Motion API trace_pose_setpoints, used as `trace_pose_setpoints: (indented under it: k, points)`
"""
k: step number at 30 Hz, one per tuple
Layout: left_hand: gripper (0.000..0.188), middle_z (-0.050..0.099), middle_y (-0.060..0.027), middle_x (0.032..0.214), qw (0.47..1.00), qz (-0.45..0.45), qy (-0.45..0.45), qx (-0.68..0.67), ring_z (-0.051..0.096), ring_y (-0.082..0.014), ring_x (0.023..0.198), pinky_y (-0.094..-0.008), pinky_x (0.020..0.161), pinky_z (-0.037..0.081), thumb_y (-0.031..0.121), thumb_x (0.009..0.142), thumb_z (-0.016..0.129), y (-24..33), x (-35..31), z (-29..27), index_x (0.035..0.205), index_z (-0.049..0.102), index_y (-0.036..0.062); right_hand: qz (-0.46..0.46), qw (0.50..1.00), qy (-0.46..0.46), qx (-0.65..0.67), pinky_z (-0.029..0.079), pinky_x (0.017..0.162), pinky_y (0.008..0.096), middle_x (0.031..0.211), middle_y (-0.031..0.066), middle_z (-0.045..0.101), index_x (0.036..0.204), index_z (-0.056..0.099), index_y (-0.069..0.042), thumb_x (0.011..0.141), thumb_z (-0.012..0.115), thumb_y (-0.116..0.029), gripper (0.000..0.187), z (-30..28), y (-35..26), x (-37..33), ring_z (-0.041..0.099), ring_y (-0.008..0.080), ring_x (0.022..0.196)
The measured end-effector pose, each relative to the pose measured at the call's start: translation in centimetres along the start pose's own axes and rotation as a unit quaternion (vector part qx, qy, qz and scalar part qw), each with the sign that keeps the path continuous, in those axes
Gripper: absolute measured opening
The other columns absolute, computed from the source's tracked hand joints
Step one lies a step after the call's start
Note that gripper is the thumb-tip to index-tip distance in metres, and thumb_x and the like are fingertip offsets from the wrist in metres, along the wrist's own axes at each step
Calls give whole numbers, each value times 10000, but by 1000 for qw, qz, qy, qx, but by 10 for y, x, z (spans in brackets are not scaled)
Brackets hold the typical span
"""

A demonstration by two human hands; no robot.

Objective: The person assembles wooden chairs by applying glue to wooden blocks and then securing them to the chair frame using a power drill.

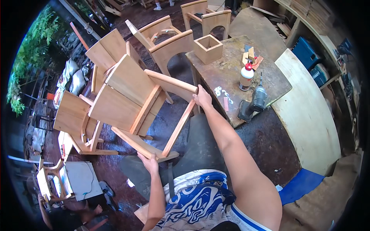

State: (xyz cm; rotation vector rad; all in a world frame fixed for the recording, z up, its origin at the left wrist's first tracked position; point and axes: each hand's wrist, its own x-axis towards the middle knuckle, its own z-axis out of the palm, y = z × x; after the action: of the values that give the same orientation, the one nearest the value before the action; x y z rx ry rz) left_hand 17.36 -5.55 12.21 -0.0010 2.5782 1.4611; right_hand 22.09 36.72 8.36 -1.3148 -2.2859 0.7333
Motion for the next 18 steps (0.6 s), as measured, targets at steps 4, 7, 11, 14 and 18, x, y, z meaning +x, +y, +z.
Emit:
trace_pose_setpoints:
  k: [4,7,11,14,18]
  points:
    - [702,376,-234,1527,938,261,106,203,316,-409,1428,-479,1181,261,116,782,688,16,19,-19,1442,458,53,163,935,61,309,499,933,390,1249,235,611,1392,486,-9,812,679,-206,642,-46,-26,-32,620,335,1098]
    - [530,485,-198,1453,928,304,27,213,403,-384,1378,-474,1170,284,114,807,684,39,61,-19,1323,576,55,116,887,419,153,329,1137,472,1427,288,458,1459,367,24,762,745,-174,818,-76,34,-16,443,417,1328]
    - [304,714,-133,1116,894,309,-72,318,638,-293,1072,-449,1106,344,237,850,672,34,124,-22,1113,714,90,164,869,459,83,278,1182,489,1487,286,399,1502,297,5,696,810,-216,981,-126,90,31,369,428,1394]
    - [289,742,-118,1018,855,269,-121,426,659,-275,1006,-423,1072,355,309,843,665,53,127,-15,1027,752,104,140,871,470,29,359,1118,469,1421,242,488,1467,374,-41,644,871,-274,989,-141,113,57,471,400,1319]
    - [273,748,-118,982,858,271,-117,421,665,-270,994,-407,1051,356,321,830,667,54,132,-11,964,773,108,151,900,397,101,453,999,460,1279,177,615,1376,483,-74,650,868,-284,849,-145,112,66,591,362,1189]
